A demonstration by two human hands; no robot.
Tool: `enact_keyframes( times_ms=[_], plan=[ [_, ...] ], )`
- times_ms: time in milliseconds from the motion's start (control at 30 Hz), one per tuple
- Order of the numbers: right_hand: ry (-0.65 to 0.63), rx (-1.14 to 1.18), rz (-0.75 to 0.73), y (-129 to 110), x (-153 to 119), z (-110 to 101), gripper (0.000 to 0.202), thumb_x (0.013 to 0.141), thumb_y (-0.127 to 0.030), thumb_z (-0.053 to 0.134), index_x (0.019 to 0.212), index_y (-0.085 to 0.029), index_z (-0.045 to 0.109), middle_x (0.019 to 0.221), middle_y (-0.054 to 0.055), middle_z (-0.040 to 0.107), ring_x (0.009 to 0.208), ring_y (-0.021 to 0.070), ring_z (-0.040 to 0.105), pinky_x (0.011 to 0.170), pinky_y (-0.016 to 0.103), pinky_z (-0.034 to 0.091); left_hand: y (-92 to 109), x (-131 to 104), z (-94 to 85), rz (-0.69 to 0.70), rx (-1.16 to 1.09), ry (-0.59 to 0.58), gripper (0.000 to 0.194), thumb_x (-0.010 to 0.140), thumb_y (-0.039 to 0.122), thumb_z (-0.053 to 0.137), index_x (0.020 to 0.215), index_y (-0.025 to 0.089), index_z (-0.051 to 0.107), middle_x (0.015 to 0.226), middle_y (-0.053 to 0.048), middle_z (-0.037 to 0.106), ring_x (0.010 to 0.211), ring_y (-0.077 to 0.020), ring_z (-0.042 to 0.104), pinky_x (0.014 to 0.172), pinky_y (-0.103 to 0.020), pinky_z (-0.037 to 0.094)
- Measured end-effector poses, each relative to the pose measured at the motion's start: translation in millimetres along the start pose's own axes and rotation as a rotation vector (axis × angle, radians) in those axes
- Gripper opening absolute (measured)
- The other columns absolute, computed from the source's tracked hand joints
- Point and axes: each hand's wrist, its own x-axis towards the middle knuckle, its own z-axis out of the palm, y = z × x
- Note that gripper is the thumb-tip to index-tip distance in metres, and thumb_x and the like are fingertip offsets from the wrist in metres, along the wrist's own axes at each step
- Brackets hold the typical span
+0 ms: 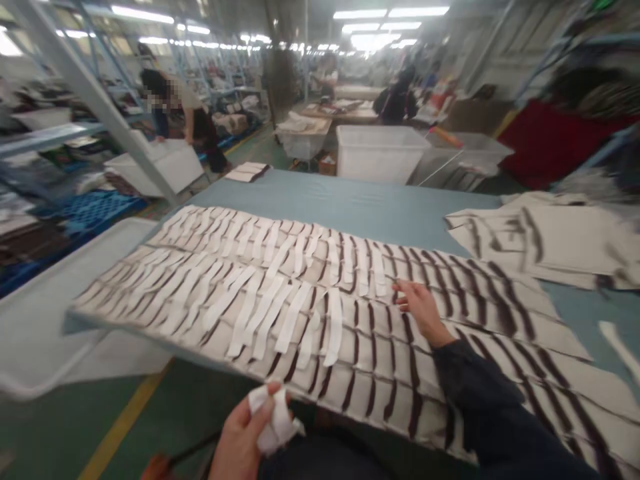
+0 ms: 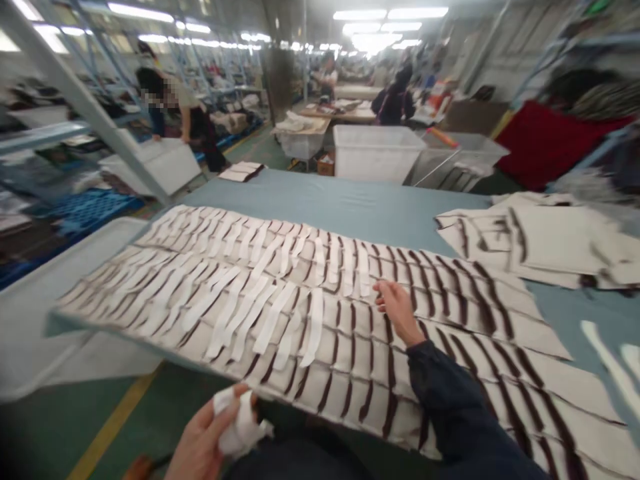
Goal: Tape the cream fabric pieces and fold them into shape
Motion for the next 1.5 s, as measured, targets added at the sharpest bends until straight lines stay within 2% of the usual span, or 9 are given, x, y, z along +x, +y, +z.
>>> enact_keyframes(
  times_ms=[67,133,267,467,667,867,1033,1267,1500],
  plan=[
    [-0.085,-0.015,-0.012,0.6,-27.3,6.8,0.041,0.080,-0.057,0.071,0.094,-0.019,0.066,0.100,0.009,0.074,0.063,0.0131,0.059,0.051,0.023,0.049,1.7,1.1,-0.8,0.032,-0.079,-0.002,0.058,0.057,0.033,0.096,0.105,0.012,0.073,0.085,-0.008,0.082,0.067,-0.0205,0.073,0.065,-0.030,0.058],
    [-0.207,-0.036,-0.010,2.7,-63.3,18.4,0.044,0.073,-0.058,0.078,0.090,-0.018,0.068,0.090,0.009,0.075,0.061,0.0151,0.059,0.052,0.026,0.049,5.8,1.3,0.8,0.066,-0.138,0.010,0.056,0.060,0.032,0.094,0.107,0.010,0.074,0.092,-0.012,0.082,0.073,-0.0207,0.075,0.068,-0.029,0.059],
    [-0.541,-0.073,-0.066,8.9,-145.1,53.7,0.043,0.082,-0.061,0.071,0.093,-0.019,0.068,0.085,0.007,0.074,0.064,0.0172,0.061,0.058,0.030,0.050,16.3,-4.8,6.3,0.129,-0.208,0.032,0.048,0.066,0.025,0.089,0.109,0.010,0.073,0.103,-0.015,0.082,0.087,-0.0243,0.076,0.074,-0.031,0.061],
    [-0.724,0.002,-0.065,12.4,-213.7,98.7,0.037,0.087,-0.056,0.069,0.101,-0.021,0.067,0.093,0.005,0.072,0.072,0.0180,0.062,0.063,0.031,0.050,23.0,-16.4,0.3,0.189,-0.284,0.011,0.039,0.078,0.017,0.076,0.116,0.008,0.070,0.115,-0.016,0.078,0.084,-0.0218,0.075,0.067,-0.029,0.061],
    [-0.839,0.128,0.025,0.9,-235.2,110.9,0.043,0.083,-0.049,0.074,0.115,-0.024,0.060,0.112,0.007,0.070,0.068,0.0141,0.062,0.060,0.028,0.050,22.8,-22.9,-15.0,0.161,-0.328,0.003,0.038,0.081,0.018,0.072,0.117,0.008,0.068,0.109,-0.014,0.077,0.074,-0.0189,0.071,0.062,-0.030,0.059],
    [-0.963,0.159,0.156,-1.5,-252.4,122.4,0.051,0.078,-0.064,0.075,0.100,-0.020,0.063,0.071,-0.002,0.061,0.052,0.0094,0.051,0.049,0.022,0.040,21.3,-26.4,-23.9,0.178,-0.397,-0.006,0.038,0.081,0.016,0.070,0.118,0.009,0.067,0.097,-0.009,0.077,0.069,-0.0168,0.069,0.058,-0.028,0.058],
    [-0.903,0.112,0.171,0.7,-255.8,123.4,0.058,0.073,-0.077,0.071,0.078,-0.019,0.061,0.057,-0.006,0.049,0.046,0.0082,0.040,0.043,0.021,0.031,16.2,-25.8,-28.1,0.278,-0.384,0.021,0.042,0.072,0.020,0.081,0.112,0.010,0.071,0.104,-0.011,0.079,0.080,-0.0171,0.072,0.071,-0.026,0.058],
    [-0.858,0.095,0.148,-4.2,-251.6,117.6,0.058,0.072,-0.077,0.071,0.076,-0.021,0.059,0.057,-0.006,0.046,0.047,0.0089,0.038,0.043,0.022,0.031,4.9,-22.6,-32.2,0.421,-0.213,0.077,0.060,0.068,0.027,0.087,0.124,0.012,0.069,0.096,-0.006,0.080,0.076,-0.0161,0.071,0.070,-0.024,0.055],
    [-0.845,0.103,0.167,-9.1,-245.8,114.0,0.059,0.072,-0.077,0.072,0.076,-0.020,0.058,0.056,-0.005,0.051,0.045,0.0085,0.042,0.044,0.021,0.032,-1.6,-14.0,-35.1,0.405,-0.226,0.024,0.052,0.070,0.027,0.087,0.119,0.011,0.073,0.105,-0.009,0.079,0.074,-0.0134,0.070,0.069,-0.024,0.056]
  ],
)
